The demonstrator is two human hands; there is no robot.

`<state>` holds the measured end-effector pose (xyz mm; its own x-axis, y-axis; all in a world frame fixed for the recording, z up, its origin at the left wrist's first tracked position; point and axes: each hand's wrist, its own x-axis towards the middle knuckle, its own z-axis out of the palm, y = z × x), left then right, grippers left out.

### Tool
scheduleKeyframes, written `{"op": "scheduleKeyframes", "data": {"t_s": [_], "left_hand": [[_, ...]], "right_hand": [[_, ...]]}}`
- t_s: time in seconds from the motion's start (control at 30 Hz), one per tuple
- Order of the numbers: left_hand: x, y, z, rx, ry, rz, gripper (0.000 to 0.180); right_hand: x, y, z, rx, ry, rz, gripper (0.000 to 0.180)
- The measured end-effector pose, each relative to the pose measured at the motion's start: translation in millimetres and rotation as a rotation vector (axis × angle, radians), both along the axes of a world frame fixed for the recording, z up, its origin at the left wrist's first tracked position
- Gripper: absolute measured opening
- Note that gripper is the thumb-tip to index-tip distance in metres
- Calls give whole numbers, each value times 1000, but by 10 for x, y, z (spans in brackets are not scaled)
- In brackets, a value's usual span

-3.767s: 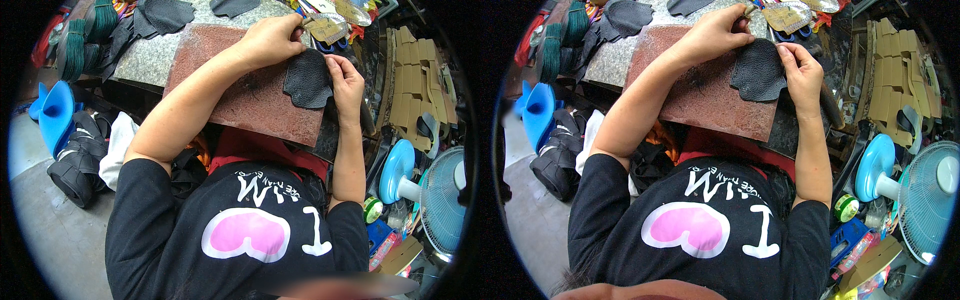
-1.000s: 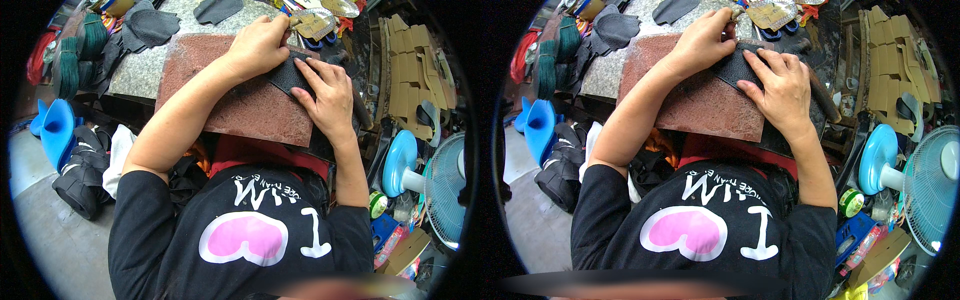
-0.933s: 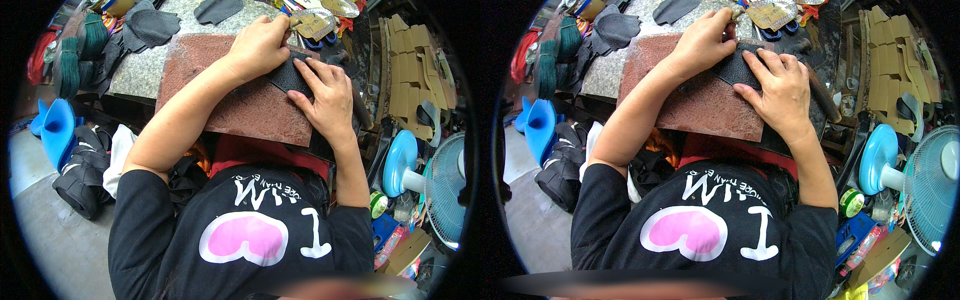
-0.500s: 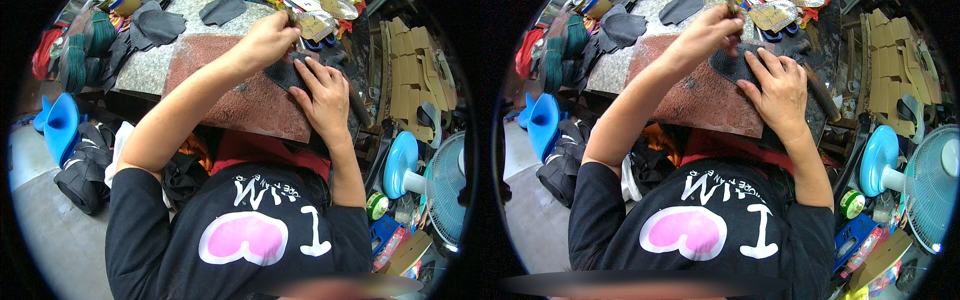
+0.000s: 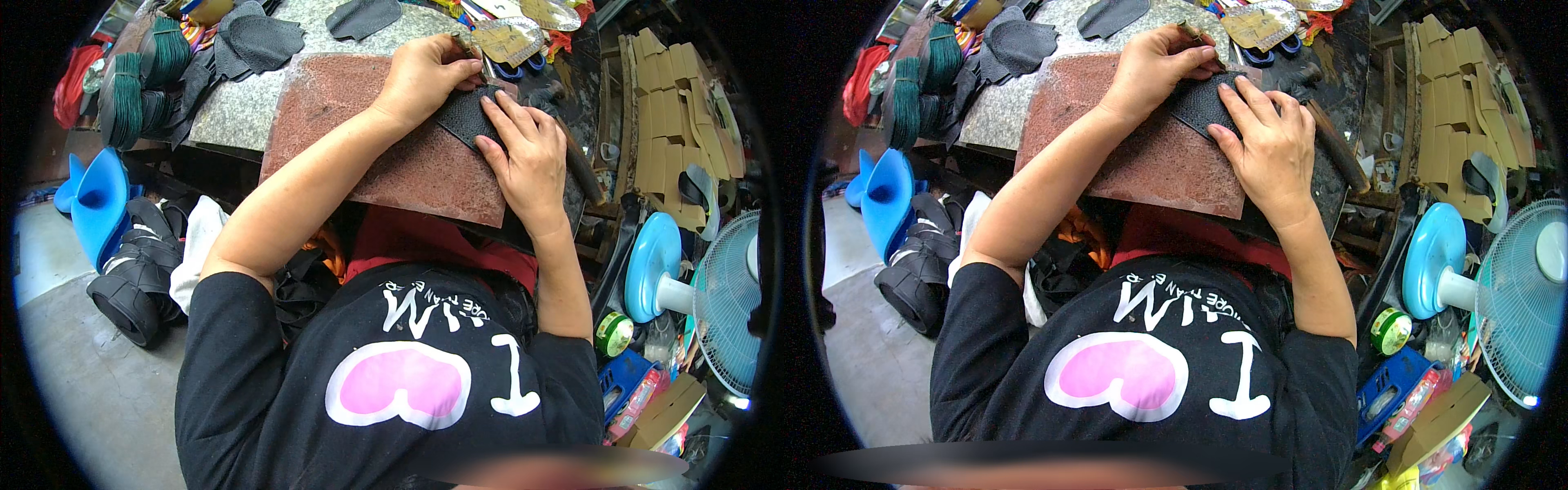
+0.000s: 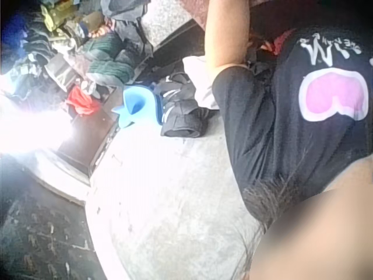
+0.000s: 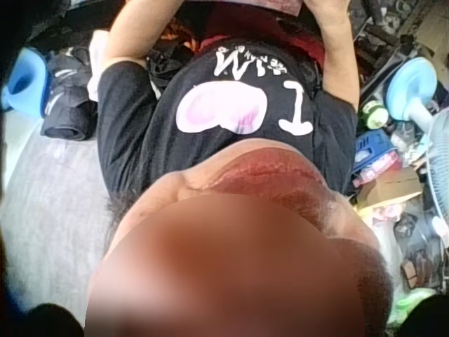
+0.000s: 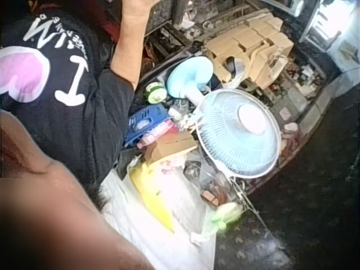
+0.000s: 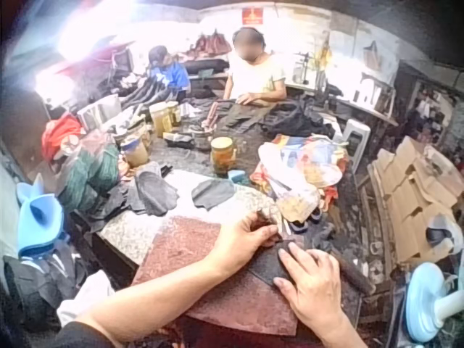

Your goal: The person repeatedly strikes a small black leather piece with a hammer on a workbench, adjusting its position between strikes. The person occasionally lifts and turns the piece to check its shape.

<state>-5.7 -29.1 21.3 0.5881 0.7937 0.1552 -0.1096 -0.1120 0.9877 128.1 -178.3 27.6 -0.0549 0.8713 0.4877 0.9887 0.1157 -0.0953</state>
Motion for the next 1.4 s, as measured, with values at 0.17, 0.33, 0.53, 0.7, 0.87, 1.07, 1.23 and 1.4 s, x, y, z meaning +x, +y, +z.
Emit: {"op": "scheduleKeyframes", "data": {"t_s": [0.17,0.33,0.53,0.7,0.87,1.07,1.23,1.4], "left_hand": [[14,-19,20,73,40,30,18],[36,-67,68,178,89,75,16],[64,-63,127,801,288,132,18],[128,-59,135,894,203,112,15],[182,-72,137,1029,295,110,16],[139,-78,103,892,256,145,20],[118,-12,-5,566,152,123,19],[137,78,-87,-40,-171,52,18]], "right_hand": [[48,-18,94,-82,72,47,42],[569,-337,247,-59,130,-116,43],[876,-544,24,-205,78,-437,39],[661,-536,787,42,1084,-218,34],[331,-517,954,399,902,225,37],[403,-734,482,-149,854,-264,40],[340,-724,338,-269,617,-260,41],[315,-719,300,-257,686,-309,40]]}}
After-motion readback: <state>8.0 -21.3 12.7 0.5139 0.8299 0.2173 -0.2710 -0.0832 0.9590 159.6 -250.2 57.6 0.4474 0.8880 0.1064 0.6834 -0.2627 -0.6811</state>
